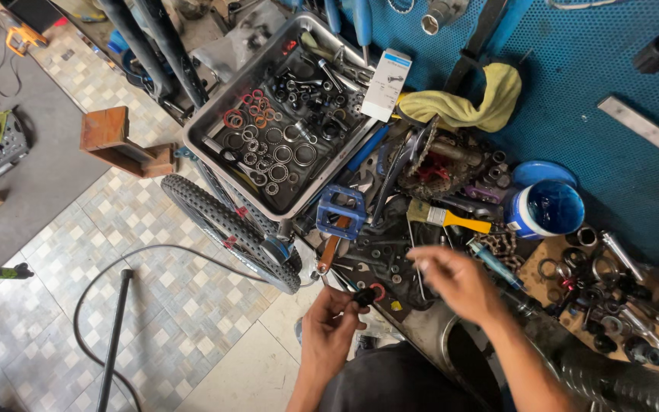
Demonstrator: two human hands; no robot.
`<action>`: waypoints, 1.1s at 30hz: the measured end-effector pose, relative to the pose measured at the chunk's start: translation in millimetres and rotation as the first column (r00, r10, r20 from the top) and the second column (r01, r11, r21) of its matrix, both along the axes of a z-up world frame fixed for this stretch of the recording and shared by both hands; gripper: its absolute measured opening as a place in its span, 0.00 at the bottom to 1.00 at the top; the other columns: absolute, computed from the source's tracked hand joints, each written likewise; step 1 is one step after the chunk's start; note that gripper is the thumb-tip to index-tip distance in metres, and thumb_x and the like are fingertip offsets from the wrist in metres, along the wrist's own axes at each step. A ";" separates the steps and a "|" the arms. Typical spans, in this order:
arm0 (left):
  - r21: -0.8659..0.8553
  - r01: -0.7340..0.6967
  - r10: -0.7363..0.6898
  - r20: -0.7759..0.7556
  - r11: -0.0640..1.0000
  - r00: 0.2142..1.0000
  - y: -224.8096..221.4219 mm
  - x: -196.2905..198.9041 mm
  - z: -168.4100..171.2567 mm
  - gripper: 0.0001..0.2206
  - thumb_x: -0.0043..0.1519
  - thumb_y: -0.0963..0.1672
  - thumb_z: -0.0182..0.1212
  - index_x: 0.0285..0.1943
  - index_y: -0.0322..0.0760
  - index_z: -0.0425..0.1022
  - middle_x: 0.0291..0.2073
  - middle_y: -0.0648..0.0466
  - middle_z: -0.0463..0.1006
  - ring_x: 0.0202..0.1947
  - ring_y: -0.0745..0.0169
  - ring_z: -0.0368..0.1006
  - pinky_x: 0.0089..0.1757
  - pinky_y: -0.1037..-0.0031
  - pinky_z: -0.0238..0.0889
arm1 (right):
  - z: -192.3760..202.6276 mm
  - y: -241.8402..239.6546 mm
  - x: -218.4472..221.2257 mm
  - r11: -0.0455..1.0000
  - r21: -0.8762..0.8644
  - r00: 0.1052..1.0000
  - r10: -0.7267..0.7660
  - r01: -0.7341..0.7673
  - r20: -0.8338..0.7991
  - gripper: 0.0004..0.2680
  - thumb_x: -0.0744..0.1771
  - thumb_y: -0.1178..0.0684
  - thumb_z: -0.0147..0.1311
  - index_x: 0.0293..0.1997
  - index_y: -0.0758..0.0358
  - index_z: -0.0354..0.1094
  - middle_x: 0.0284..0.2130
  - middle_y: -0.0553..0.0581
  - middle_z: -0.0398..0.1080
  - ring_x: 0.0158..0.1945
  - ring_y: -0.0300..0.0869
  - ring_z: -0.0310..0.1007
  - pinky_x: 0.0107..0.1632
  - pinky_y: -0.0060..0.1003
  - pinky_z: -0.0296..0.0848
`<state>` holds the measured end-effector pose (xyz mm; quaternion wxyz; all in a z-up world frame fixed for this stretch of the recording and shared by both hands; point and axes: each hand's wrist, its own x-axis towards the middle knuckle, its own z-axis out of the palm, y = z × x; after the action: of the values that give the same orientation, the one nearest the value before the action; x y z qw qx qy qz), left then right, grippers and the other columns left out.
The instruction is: The person cleans and handles various small mechanical components of a bicycle, including a brake assembly and small internal parts, over a workbench.
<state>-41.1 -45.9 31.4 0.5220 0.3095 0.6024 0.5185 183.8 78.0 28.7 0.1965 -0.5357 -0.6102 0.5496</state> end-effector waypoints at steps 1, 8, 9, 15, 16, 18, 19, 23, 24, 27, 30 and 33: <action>0.027 -0.043 0.041 0.059 0.999 0.997 1.4 -1.1 -6.0 0.02 0.63 0.35 0.56 0.42 0.24 0.70 0.38 0.43 0.79 0.39 0.60 0.83 0.35 0.71 0.80 | -4.3 7.0 4.6 1.000 0.000 1.000 0.000 0.000 0.002 0.11 0.67 0.50 0.51 0.53 0.56 0.76 0.36 0.56 0.80 0.28 0.42 0.71 0.31 0.37 0.75; 0.025 -0.073 0.066 0.213 0.997 0.975 7.6 -10.1 -26.5 0.02 0.62 0.34 0.52 0.41 0.26 0.65 0.42 0.40 0.80 0.42 0.54 0.83 0.37 0.67 0.81 | -43.8 10.9 -0.9 0.934 0.258 0.830 0.068 -0.249 0.554 0.09 0.66 0.49 0.57 0.49 0.50 0.76 0.40 0.49 0.73 0.34 0.43 0.78 0.39 0.40 0.76; 0.016 -0.069 0.064 0.211 0.997 0.975 8.0 -10.8 -26.6 0.02 0.63 0.35 0.53 0.42 0.25 0.65 0.40 0.39 0.80 0.40 0.53 0.83 0.36 0.67 0.81 | -50.4 10.0 -5.0 0.932 0.213 0.798 0.117 -0.294 0.592 0.09 0.66 0.48 0.57 0.49 0.51 0.75 0.40 0.47 0.73 0.34 0.43 0.78 0.41 0.40 0.77; -0.009 -0.102 0.100 0.300 0.995 0.949 9.2 -7.7 -23.5 0.09 0.63 0.35 0.52 0.51 0.28 0.65 0.37 0.43 0.78 0.35 0.53 0.81 0.34 0.66 0.80 | -71.5 10.3 -15.9 0.840 0.393 0.791 0.069 -0.375 0.607 0.08 0.65 0.48 0.58 0.45 0.52 0.75 0.38 0.49 0.72 0.41 0.46 0.77 0.43 0.45 0.76; -0.033 -0.101 0.106 0.301 0.994 0.948 9.8 -7.3 -22.5 0.10 0.62 0.35 0.51 0.52 0.28 0.65 0.38 0.44 0.79 0.34 0.53 0.82 0.34 0.66 0.80 | -72.3 10.4 -16.9 0.839 0.394 0.791 0.069 -0.375 0.607 0.08 0.65 0.48 0.58 0.45 0.52 0.75 0.38 0.49 0.72 0.41 0.46 0.77 0.43 0.45 0.76; -0.041 -0.106 0.114 0.301 0.993 0.947 10.8 -5.9 -21.0 0.11 0.62 0.35 0.51 0.53 0.28 0.65 0.39 0.44 0.79 0.35 0.54 0.82 0.34 0.66 0.80 | -72.0 9.6 -17.9 0.873 0.339 0.795 0.085 -0.350 0.601 0.06 0.66 0.48 0.57 0.43 0.52 0.75 0.39 0.48 0.71 0.40 0.45 0.77 0.43 0.44 0.76; -0.048 -0.109 0.119 0.299 0.993 0.947 12.0 -5.8 -20.1 0.12 0.61 0.35 0.50 0.53 0.28 0.65 0.40 0.43 0.79 0.35 0.54 0.82 0.34 0.65 0.80 | -70.3 10.2 -18.2 0.873 0.339 0.794 0.086 -0.351 0.601 0.06 0.66 0.48 0.57 0.43 0.52 0.75 0.39 0.48 0.71 0.40 0.45 0.77 0.43 0.44 0.76; -0.083 -0.128 0.147 0.308 0.988 0.940 17.9 -3.7 -16.7 0.11 0.62 0.35 0.49 0.53 0.29 0.66 0.39 0.45 0.79 0.34 0.54 0.83 0.33 0.66 0.79 | -53.8 7.3 -13.2 0.915 0.345 0.913 0.056 -0.208 0.403 0.07 0.64 0.50 0.60 0.43 0.57 0.73 0.34 0.48 0.71 0.32 0.40 0.74 0.36 0.37 0.73; -0.070 -0.137 0.153 0.368 0.988 0.917 19.8 -3.1 -15.6 0.10 0.64 0.35 0.49 0.54 0.29 0.66 0.38 0.46 0.78 0.34 0.55 0.82 0.33 0.66 0.79 | -47.5 5.0 -11.3 0.918 0.379 0.972 0.027 -0.116 0.232 0.08 0.64 0.51 0.61 0.43 0.59 0.72 0.30 0.48 0.71 0.29 0.38 0.71 0.33 0.34 0.72; -0.045 -0.134 0.140 0.457 0.990 0.878 25.0 1.9 -10.1 0.08 0.66 0.35 0.51 0.53 0.29 0.66 0.37 0.48 0.76 0.34 0.55 0.80 0.32 0.66 0.79 | -29.4 -5.6 -0.8 0.929 0.370 0.988 0.072 -0.017 -0.136 0.06 0.67 0.53 0.56 0.45 0.63 0.70 0.28 0.47 0.68 0.29 0.33 0.67 0.32 0.28 0.69; -0.003 -0.081 0.072 0.502 0.997 0.862 35.5 9.8 5.3 0.09 0.66 0.35 0.51 0.54 0.30 0.68 0.37 0.49 0.76 0.33 0.56 0.80 0.33 0.67 0.78 | -15.8 -15.0 4.8 0.998 0.052 0.828 -0.002 0.038 -0.560 0.09 0.69 0.52 0.55 0.49 0.68 0.71 0.26 0.47 0.65 0.27 0.32 0.61 0.29 0.29 0.62; 0.062 -0.007 -0.028 0.536 0.998 0.844 43.8 17.1 28.5 0.11 0.66 0.36 0.51 0.56 0.31 0.70 0.39 0.50 0.76 0.35 0.58 0.80 0.34 0.68 0.78 | -2.6 -17.0 7.2 0.990 -0.134 0.553 -0.085 -0.050 -0.829 0.10 0.71 0.53 0.56 0.53 0.71 0.70 0.27 0.46 0.64 0.29 0.33 0.61 0.33 0.31 0.64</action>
<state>-24.0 -2.0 59.8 0.6627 0.1713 0.4147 0.5996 191.1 60.9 26.1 0.4284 -0.2308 -0.3986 0.7774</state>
